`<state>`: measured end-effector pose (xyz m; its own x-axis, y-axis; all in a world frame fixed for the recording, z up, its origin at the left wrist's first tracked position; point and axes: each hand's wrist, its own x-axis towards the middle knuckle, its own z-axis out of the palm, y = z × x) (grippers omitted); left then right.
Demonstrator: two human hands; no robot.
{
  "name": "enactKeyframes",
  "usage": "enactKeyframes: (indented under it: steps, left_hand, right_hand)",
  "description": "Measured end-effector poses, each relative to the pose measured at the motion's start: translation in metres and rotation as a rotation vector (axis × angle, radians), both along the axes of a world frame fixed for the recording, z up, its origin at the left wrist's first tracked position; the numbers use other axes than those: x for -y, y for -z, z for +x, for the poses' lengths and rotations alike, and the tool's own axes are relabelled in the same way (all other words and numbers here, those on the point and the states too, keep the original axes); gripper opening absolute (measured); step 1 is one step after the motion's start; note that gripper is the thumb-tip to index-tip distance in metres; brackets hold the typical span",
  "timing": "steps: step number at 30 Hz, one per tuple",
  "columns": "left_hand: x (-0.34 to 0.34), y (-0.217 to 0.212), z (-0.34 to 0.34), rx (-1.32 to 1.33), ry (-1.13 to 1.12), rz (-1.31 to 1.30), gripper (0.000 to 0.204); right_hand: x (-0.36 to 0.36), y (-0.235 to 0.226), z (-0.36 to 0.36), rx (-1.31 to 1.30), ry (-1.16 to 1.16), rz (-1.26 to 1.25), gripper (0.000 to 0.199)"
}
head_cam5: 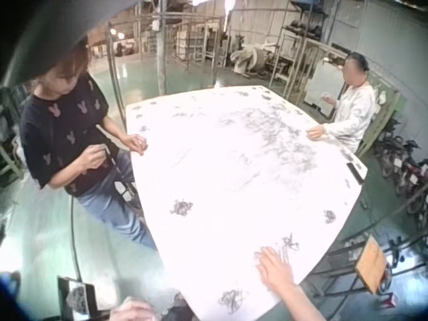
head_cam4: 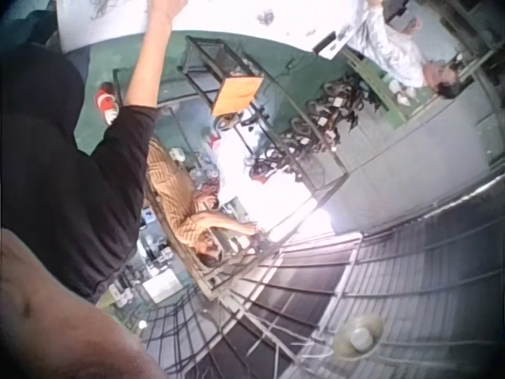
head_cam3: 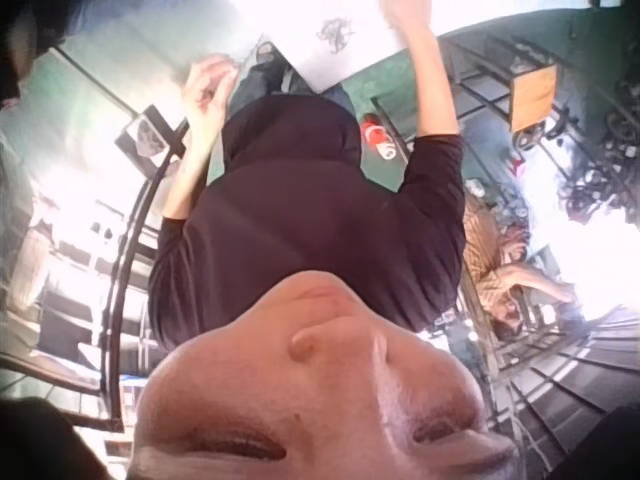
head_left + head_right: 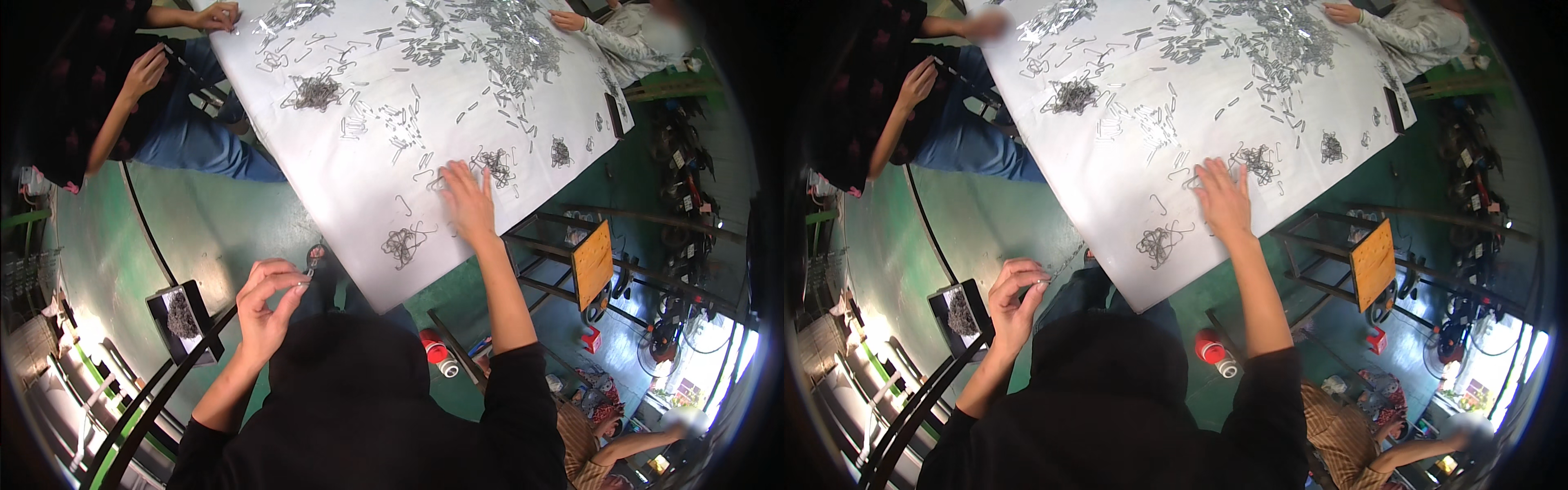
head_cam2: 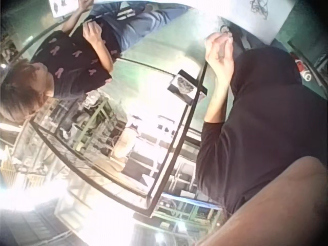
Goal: The person repeatedly picks up small metal wire pieces from a white table, bends or twists them by hand, and places them back down. Another person works alongside at the same table. The camera wearer occasionally stands and hangs a wire on a nearby metal frame before resuming the repetitive assembly task.
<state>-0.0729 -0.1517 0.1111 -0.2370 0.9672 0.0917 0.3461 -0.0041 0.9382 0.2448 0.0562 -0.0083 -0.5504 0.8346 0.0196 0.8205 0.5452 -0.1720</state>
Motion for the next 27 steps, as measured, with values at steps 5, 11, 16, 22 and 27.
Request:
enactKeyframes:
  steps: [5,11,16,22,27]
  left_hand:
    - [-0.001,0.001,-0.001,0.015,-0.01,0.015,0.013]
    - [0.004,0.0,-0.007,0.009,-0.012,0.046,0.01]
    - [0.011,0.003,-0.016,0.004,-0.012,0.05,0.01]
    - [0.012,0.008,-0.025,0.014,0.004,0.097,0.01]
    - [0.016,0.009,-0.03,0.089,0.05,0.07,0.01]
  right_hand:
    - [-0.002,-0.022,-0.004,-0.319,0.402,-0.077,0.01]
    - [0.004,-0.027,-0.038,-0.147,0.576,-0.336,0.01]
    - [0.022,-0.029,-0.069,0.016,0.718,-0.565,0.017]
    - [0.036,0.003,-0.097,0.124,0.712,-0.396,0.024]
    - [0.05,-0.006,-0.085,-0.504,0.713,-0.461,0.013]
